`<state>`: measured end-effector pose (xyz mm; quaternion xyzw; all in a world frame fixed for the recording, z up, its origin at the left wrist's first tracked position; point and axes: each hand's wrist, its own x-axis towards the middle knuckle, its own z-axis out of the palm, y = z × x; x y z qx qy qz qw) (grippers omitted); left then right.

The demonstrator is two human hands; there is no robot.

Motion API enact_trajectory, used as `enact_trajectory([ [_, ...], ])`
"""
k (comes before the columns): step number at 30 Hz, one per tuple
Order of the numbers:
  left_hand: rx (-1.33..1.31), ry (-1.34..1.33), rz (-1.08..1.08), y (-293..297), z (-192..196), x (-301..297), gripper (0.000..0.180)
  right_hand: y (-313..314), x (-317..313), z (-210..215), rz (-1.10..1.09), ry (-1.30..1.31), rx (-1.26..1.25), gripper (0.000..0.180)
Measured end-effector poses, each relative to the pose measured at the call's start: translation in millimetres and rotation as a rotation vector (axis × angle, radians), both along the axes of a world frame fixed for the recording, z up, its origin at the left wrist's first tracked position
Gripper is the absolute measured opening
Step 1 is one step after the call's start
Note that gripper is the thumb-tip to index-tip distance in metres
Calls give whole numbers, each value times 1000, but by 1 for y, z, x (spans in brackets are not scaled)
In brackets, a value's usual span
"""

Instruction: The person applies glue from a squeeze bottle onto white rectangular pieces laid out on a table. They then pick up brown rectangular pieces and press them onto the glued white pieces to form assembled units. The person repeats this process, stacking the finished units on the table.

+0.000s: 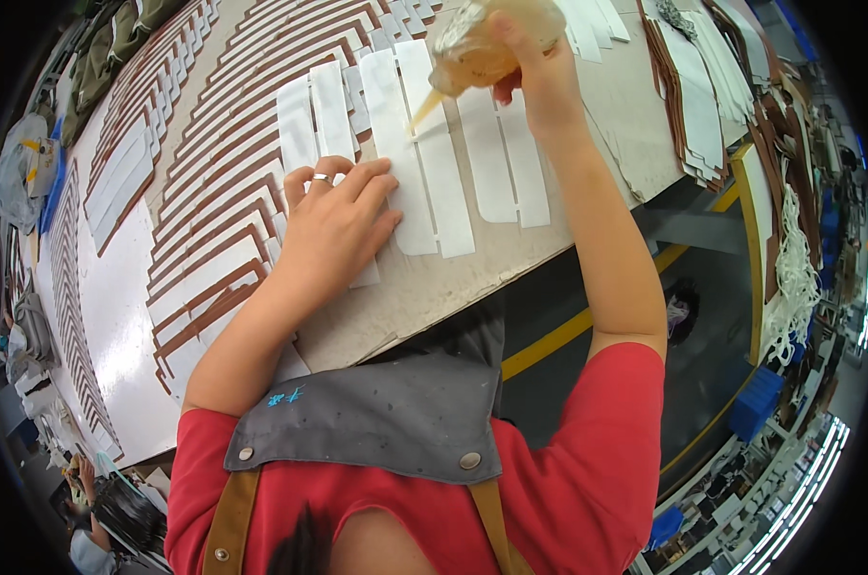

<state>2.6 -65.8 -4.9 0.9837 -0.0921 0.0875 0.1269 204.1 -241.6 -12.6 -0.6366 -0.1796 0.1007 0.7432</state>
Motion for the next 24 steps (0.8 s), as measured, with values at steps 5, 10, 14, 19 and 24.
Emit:
enact_trajectory([
  [5,-4,4,-2,1,1,0,27,34,17,17,-112,-298,52,35],
  [10,-14,-13,-8,1,0,1,27,44,35,16,-115,-361,-22,33],
  [14,-22,-11,-9,2,-1,0,28,47,38,14,-104,-361,-27,32],
  [19,-17,-6,-8,1,0,0,28,37,30,13,-80,-253,-37,30],
  [24,-10,-25,-4,0,-2,0,27,14,11,10,-52,-203,-149,44],
])
